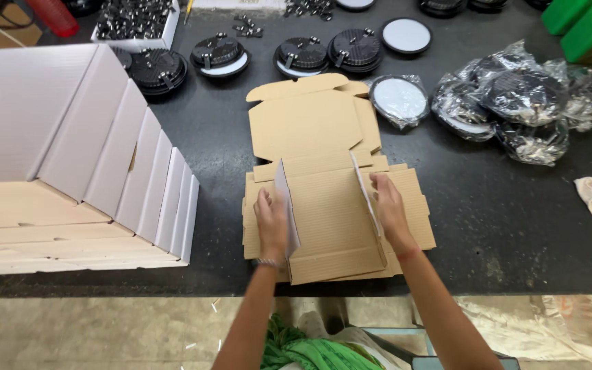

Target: The person assembles flat cardboard boxes, places a plastic-wrapped circular object into each box, closes the flaps, and stacks the completed boxes. The process is repeated multiple times in a consistent sequence.

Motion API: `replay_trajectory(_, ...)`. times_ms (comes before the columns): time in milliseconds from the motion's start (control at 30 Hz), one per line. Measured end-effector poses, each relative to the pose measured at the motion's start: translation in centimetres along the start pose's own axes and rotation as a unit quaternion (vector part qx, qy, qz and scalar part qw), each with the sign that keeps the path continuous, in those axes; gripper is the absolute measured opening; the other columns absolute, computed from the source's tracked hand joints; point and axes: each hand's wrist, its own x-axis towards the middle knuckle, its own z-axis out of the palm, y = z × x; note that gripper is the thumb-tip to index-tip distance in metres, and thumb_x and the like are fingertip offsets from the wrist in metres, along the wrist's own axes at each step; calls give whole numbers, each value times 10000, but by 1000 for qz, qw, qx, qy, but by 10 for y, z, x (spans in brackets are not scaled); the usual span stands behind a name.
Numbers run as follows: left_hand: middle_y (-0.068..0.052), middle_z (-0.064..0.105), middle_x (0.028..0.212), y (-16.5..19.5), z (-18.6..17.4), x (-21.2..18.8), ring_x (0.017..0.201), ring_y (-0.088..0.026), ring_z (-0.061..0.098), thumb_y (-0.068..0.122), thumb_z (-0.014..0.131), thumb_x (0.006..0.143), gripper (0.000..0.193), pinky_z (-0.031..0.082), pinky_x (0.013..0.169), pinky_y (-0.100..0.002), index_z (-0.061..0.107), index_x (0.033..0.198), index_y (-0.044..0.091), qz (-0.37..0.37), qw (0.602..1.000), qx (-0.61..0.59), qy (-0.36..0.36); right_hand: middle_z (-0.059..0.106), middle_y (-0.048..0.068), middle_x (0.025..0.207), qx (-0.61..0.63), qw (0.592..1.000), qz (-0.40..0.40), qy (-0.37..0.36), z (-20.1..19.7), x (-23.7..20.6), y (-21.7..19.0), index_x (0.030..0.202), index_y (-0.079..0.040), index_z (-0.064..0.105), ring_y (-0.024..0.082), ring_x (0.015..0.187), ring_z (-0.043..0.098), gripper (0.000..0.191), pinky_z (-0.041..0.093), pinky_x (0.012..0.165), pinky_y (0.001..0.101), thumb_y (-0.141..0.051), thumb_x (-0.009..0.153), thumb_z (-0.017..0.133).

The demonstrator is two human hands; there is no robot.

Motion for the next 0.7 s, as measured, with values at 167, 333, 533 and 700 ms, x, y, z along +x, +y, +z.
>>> replay_trajectory(167,-145,574,1023,-13,7,44,923,-229,527,373,617,1050,479,515,847,-431,543,1141,-91,-150,971,-187,-26,659,48,1074,172,975,127,-62,2,32,1,1207,-64,670,134,921,576,300,474,802,285,-294,1024,613)
replay_trajectory(333,-141,628,1284,-11,5,47,1170,-213,596,195,640,915,385,482,1013,-370,578,1228,-21,0,985,-156,-69,642,37,1136,124,983,114,-78,-5,18,4,1256,-71,563,155,968,595,333,484,809,329,-269,998,631)
replay_trajectory(533,-9,530,1509,9,18,43,1162,-344,503,186,527,932,522,406,1054,-460,578,1452,172,123,951,271,-86,538,156,1269,-444,879,-176,-6,30,24,0,1517,-134,484,339,1110,511,534,421,953,473,-268,1004,551)
replay_trajectory(700,-110,597,1401,27,20,36,1225,-363,503,294,598,914,444,425,1046,-478,650,1320,120,313,881,353,-47,572,91,1237,-549,813,-182,-68,38,15,-26,1452,-156,538,310,1118,524,494,432,950,456,-381,1013,505)
